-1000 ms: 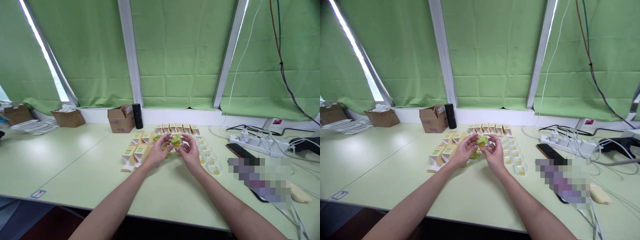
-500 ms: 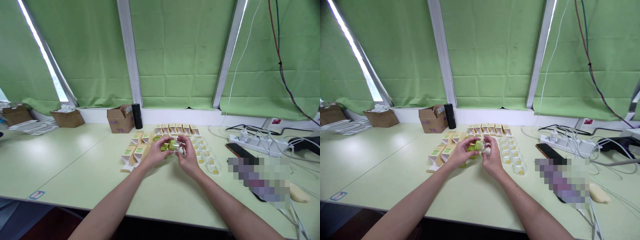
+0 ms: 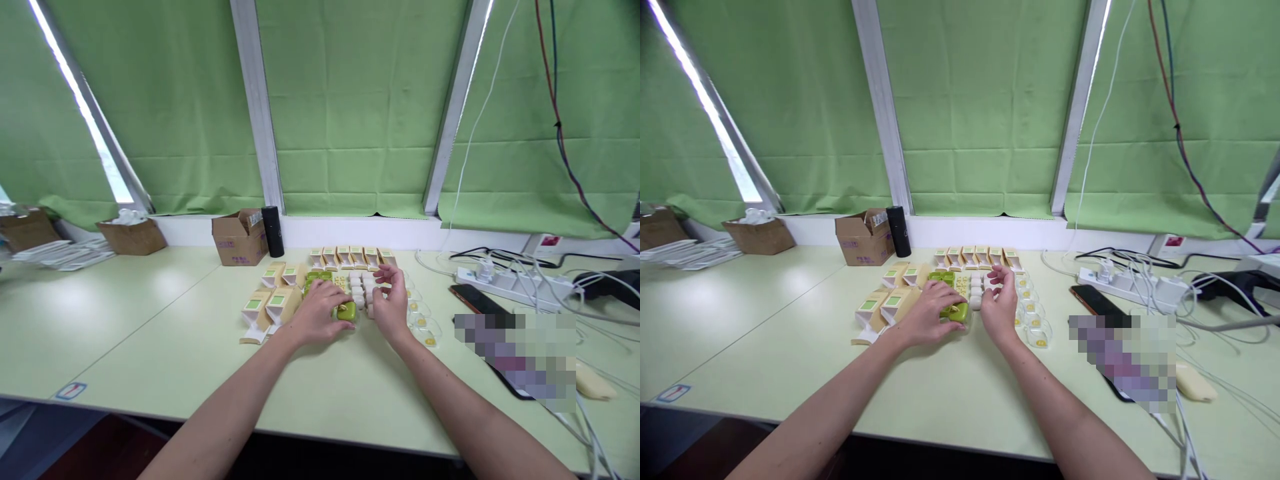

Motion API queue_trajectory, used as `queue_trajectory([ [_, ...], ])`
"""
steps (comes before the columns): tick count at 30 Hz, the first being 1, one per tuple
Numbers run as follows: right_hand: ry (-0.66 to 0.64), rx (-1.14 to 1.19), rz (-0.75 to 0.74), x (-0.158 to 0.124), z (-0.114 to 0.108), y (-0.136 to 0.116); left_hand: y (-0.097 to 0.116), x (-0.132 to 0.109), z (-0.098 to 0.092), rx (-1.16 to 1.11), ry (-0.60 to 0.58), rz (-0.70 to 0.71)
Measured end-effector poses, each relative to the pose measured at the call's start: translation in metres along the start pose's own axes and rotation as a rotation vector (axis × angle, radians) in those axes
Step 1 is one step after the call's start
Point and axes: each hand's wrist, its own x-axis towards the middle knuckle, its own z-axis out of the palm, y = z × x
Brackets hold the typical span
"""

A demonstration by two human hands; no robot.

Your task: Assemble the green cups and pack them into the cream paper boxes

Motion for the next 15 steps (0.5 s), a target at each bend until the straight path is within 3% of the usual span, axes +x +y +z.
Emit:
queue_trajectory([
  [10, -0.039, 0.0, 0.034, -0.001, 0.003, 0.001, 0.007, -0.001, 0.001, 0.087, -0.124, 0.008],
  [15, -0.05, 0.005, 0.032, -0.002, 0.003, 0.002, 0.011, -0.003, 0.003, 0.077, -0.132, 0.002],
])
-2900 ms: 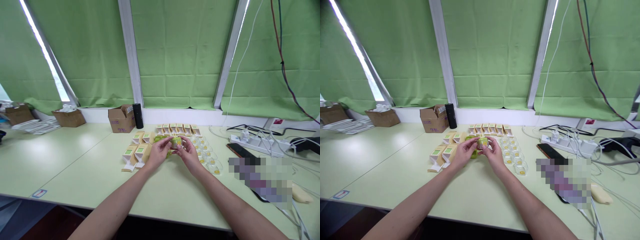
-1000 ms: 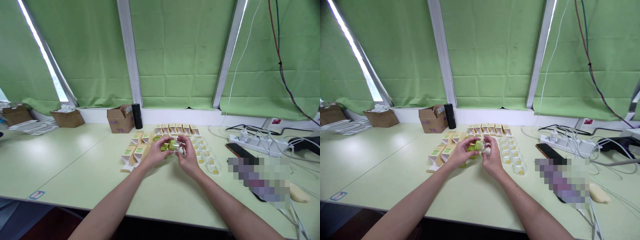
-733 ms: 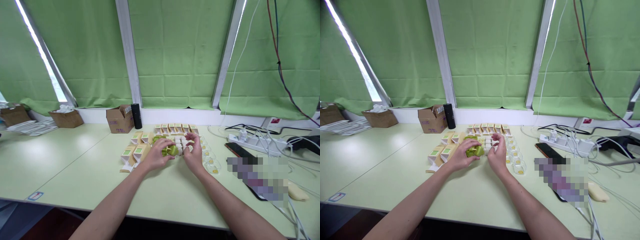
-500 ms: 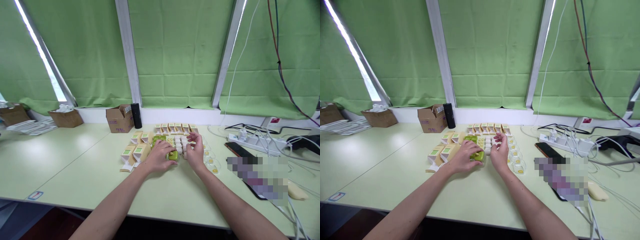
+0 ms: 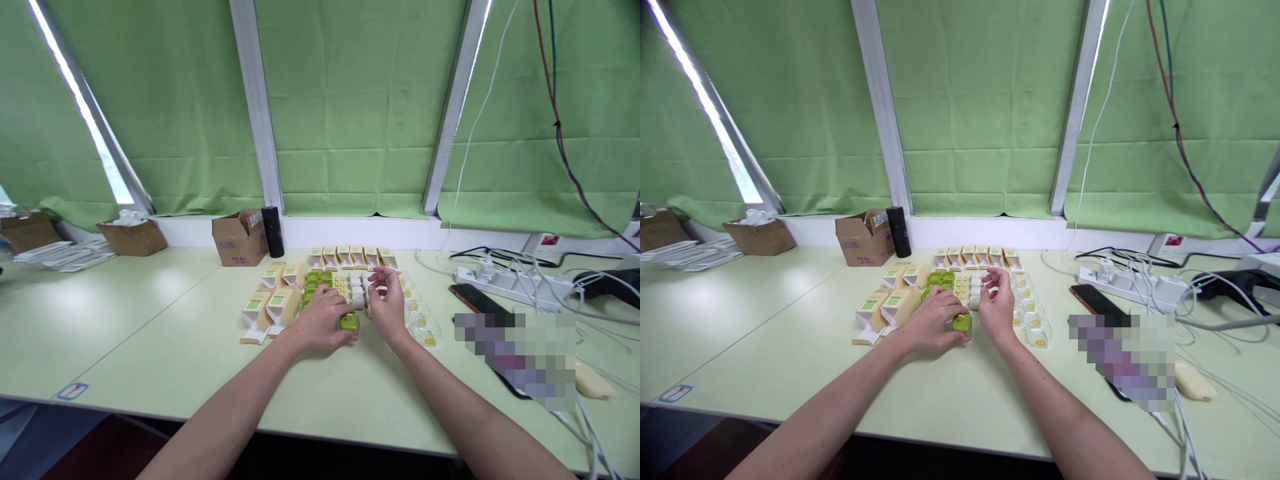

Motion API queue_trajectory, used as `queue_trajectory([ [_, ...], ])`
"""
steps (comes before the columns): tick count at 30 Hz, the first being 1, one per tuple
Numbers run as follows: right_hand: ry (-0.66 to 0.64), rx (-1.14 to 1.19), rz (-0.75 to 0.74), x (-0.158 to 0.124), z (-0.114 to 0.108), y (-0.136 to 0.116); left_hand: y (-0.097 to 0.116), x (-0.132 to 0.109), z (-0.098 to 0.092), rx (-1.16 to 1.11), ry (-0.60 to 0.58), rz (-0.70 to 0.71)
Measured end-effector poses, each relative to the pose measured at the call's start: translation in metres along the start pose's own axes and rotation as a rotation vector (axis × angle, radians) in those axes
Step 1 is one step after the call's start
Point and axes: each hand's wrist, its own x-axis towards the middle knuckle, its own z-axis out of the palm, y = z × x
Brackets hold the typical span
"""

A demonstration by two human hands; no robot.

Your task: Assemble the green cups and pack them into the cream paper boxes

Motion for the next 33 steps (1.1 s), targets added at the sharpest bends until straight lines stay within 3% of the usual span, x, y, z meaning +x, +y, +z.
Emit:
queue_trajectory([
  [8, -0.011, 0.005, 0.004, 0.0, -0.001, 0.001, -0.003, 0.003, -0.001, -0.02, 0.071, -0.03],
  [16, -0.001, 0.012, -0.001, -0.002, 0.0, -0.005, -0.042, 0.021, -0.021, 0.029, 0.275, -0.404],
  [18, -0.004, 0.012, -0.006, -0.002, 0.001, -0.005, -0.055, 0.03, -0.028, 0.087, 0.23, -0.46],
  [22, -0.016, 0.006, -0.002, -0.003, 0.001, -0.007, -0.081, 0.054, -0.033, 0.165, 0.007, -0.598],
  [28, -0.024, -0.008, -0.003, -0.004, 0.0, -0.006, -0.12, 0.086, -0.015, 0.146, -0.117, -0.703],
  [33, -0.022, -0.013, -0.021, -0.003, 0.001, -0.007, -0.14, 0.103, 0.001, 0.154, -0.17, -0.726],
])
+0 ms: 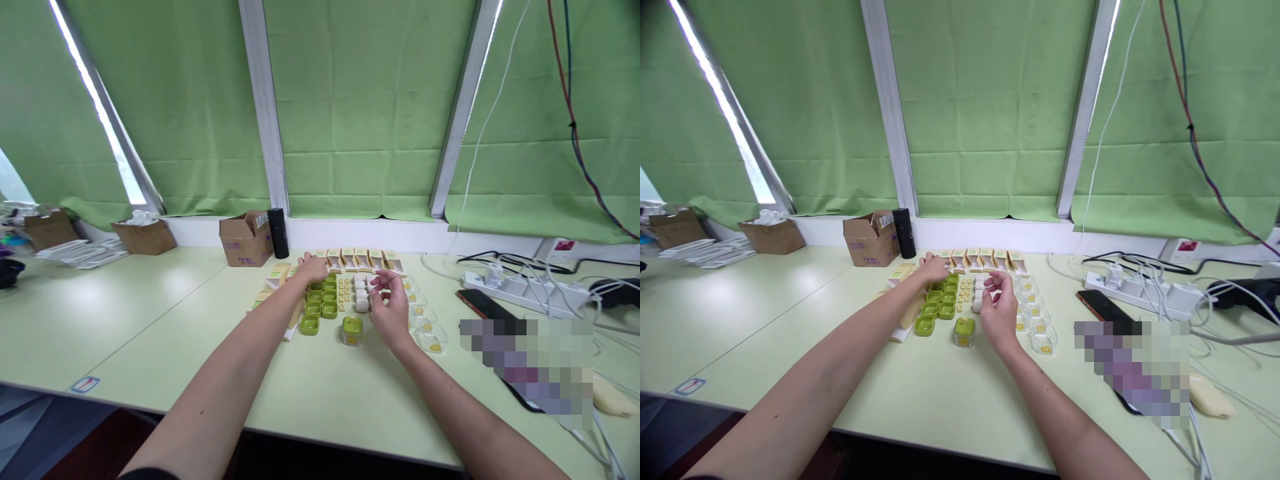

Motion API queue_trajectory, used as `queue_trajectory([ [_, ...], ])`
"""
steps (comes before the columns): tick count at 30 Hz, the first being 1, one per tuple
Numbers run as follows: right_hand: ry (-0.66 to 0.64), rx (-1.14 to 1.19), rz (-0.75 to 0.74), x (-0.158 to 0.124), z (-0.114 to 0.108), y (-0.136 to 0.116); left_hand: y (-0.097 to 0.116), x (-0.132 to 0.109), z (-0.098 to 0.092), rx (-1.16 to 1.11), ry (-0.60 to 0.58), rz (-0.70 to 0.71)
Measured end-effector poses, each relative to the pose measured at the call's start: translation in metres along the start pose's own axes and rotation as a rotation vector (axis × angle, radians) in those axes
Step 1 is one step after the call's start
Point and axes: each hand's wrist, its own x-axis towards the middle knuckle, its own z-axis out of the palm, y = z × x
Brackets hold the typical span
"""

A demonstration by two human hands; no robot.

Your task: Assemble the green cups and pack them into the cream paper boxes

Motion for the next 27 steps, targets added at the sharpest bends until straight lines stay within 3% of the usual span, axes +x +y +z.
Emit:
queue_trajectory([
  [8, -0.016, -0.007, -0.002, -0.001, 0.0, -0.002, 0.006, 0.021, 0.014, -0.004, -0.05, -0.009],
  [15, -0.018, -0.009, -0.004, -0.001, -0.001, -0.004, 0.006, 0.025, 0.015, -0.039, -0.021, -0.043],
  [22, -0.018, -0.011, -0.006, 0.0, -0.001, -0.004, -0.001, 0.017, -0.005, -0.078, 0.173, -0.014],
  [27, 0.001, -0.02, 0.0, 0.004, -0.003, -0.005, -0.002, -0.006, -0.027, -0.104, 0.348, 0.056],
])
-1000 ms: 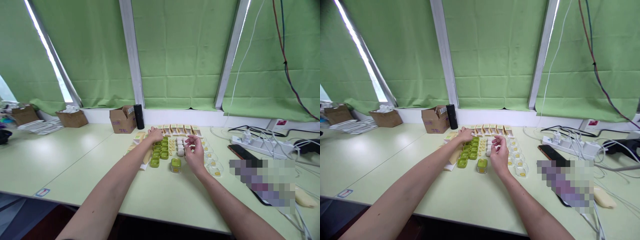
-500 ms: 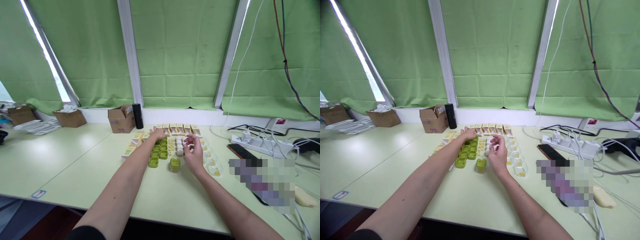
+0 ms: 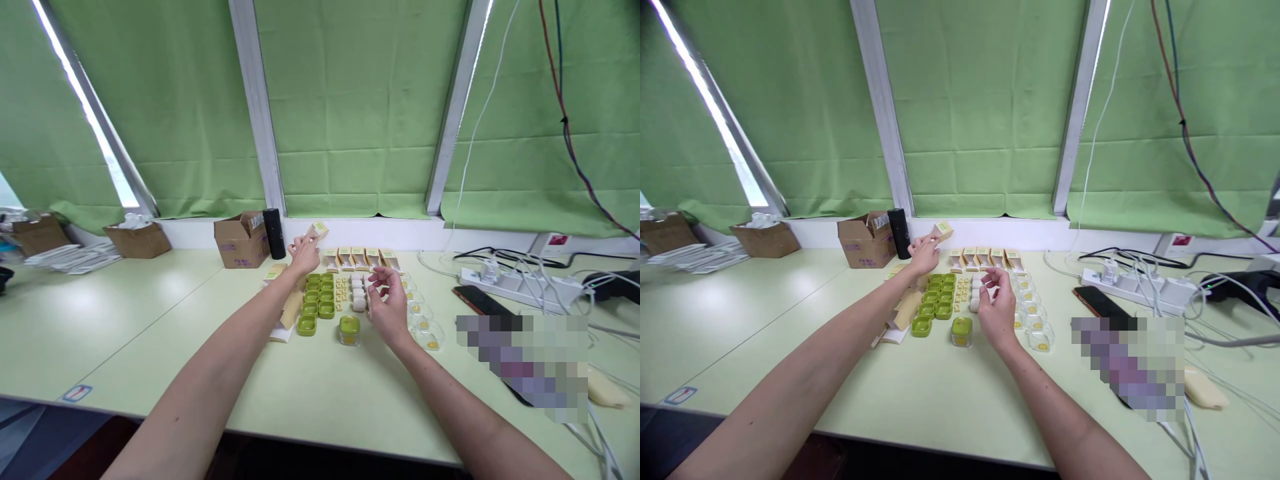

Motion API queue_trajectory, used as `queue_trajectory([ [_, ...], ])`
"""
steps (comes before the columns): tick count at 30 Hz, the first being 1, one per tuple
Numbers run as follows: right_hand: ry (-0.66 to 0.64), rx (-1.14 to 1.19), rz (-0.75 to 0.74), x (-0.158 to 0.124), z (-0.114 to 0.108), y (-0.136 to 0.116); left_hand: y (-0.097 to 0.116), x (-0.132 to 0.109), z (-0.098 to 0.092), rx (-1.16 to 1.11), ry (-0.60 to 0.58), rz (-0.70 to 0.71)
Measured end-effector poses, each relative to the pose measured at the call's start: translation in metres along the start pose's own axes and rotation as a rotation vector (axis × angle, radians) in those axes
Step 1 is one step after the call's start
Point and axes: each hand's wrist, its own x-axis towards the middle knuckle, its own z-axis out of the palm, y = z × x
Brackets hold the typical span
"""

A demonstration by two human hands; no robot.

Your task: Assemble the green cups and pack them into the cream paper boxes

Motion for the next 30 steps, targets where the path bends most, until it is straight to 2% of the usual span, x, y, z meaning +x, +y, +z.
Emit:
queue_trajectory([
  [3, -0.046, -0.004, 0.003, 0.003, 0.0, -0.001, 0.008, -0.024, -0.014, -0.045, 0.099, 0.07],
  [7, -0.137, 0.061, 0.043, 0.005, 0.004, -0.003, 0.027, -0.08, -0.026, -0.212, 0.178, 0.236],
  [12, -0.21, 0.244, 0.266, 0.009, 0.006, -0.01, 0.054, -0.159, -0.037, -0.391, 0.111, 0.405],
  [16, -0.197, 0.387, 0.386, 0.012, 0.003, -0.017, 0.066, -0.198, -0.039, -0.404, 0.026, 0.485],
  [20, -0.174, 0.493, 0.358, 0.012, 0.0, -0.019, 0.066, -0.21, -0.037, -0.416, 0.025, 0.497],
  [23, -0.175, 0.543, 0.307, 0.012, 0.0, -0.016, 0.063, -0.21, -0.037, -0.49, 0.139, 0.47],
  [27, -0.151, 0.478, 0.196, 0.011, 0.002, -0.009, 0.063, -0.195, -0.039, -0.573, 0.32, 0.358],
  [30, -0.17, 0.359, 0.055, 0.008, 0.003, -0.008, 0.065, -0.175, -0.041, -0.611, 0.286, 0.29],
])
